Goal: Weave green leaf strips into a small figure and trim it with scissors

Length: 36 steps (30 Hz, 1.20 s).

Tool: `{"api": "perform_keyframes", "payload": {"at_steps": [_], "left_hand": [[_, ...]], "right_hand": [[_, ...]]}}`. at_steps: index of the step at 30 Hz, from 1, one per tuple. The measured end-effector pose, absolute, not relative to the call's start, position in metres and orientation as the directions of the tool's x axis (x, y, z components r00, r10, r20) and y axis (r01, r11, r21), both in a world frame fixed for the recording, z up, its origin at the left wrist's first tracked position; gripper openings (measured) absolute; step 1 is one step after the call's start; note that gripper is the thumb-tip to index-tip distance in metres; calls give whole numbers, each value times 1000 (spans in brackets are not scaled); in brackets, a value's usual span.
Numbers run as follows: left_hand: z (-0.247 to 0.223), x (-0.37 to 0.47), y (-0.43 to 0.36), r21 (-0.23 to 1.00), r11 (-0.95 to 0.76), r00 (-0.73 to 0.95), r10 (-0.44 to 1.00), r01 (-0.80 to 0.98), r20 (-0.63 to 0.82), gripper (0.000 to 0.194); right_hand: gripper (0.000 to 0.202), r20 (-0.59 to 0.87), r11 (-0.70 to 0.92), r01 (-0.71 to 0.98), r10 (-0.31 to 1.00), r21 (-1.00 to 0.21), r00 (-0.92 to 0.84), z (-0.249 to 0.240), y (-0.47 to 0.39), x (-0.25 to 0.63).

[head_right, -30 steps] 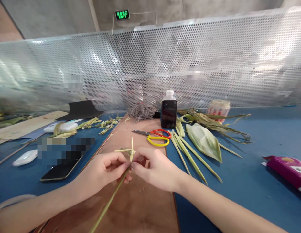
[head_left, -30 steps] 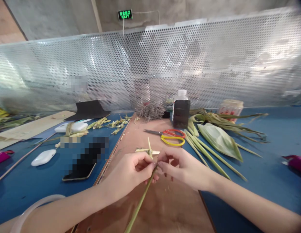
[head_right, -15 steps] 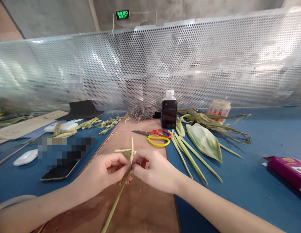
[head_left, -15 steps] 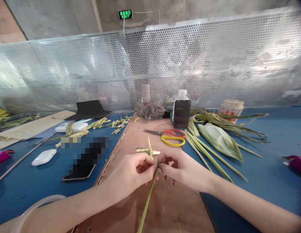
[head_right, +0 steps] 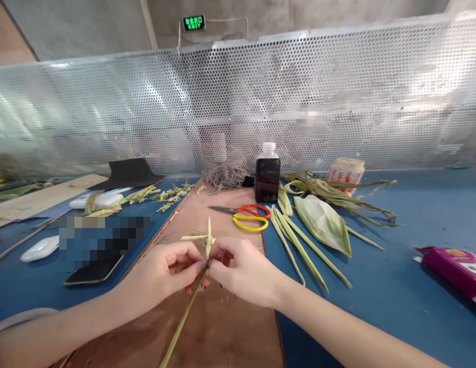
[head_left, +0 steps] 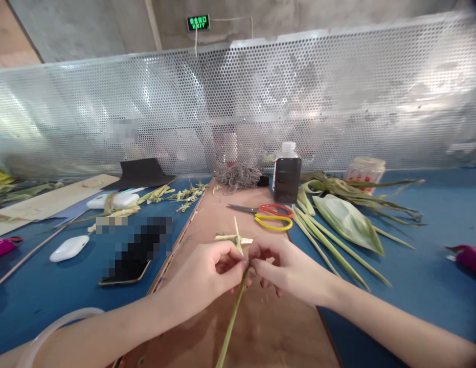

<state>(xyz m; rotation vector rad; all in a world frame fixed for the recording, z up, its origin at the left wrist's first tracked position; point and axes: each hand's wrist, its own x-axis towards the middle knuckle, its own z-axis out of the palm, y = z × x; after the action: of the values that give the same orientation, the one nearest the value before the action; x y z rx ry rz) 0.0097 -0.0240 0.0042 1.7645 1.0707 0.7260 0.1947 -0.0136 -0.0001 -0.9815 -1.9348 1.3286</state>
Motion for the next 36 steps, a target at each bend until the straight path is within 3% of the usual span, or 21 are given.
{"api": "perform_keyframes", "payload": {"at_steps": [14,24,36], "left_hand": [[-1,10,-21,934,-180,429,903,308,33,13],[3,11,-25,936,-200,458,888,288,48,37],[10,17,-24,996,57,458,885,71,-83,40]], "right_hand": [[8,16,169,231,838,-958,-546,0,-14,194],[10,48,169,189,853,-967,-519,-8,-10,194],[13,198,332,276,886,-902,-419,0,-18,193]]}}
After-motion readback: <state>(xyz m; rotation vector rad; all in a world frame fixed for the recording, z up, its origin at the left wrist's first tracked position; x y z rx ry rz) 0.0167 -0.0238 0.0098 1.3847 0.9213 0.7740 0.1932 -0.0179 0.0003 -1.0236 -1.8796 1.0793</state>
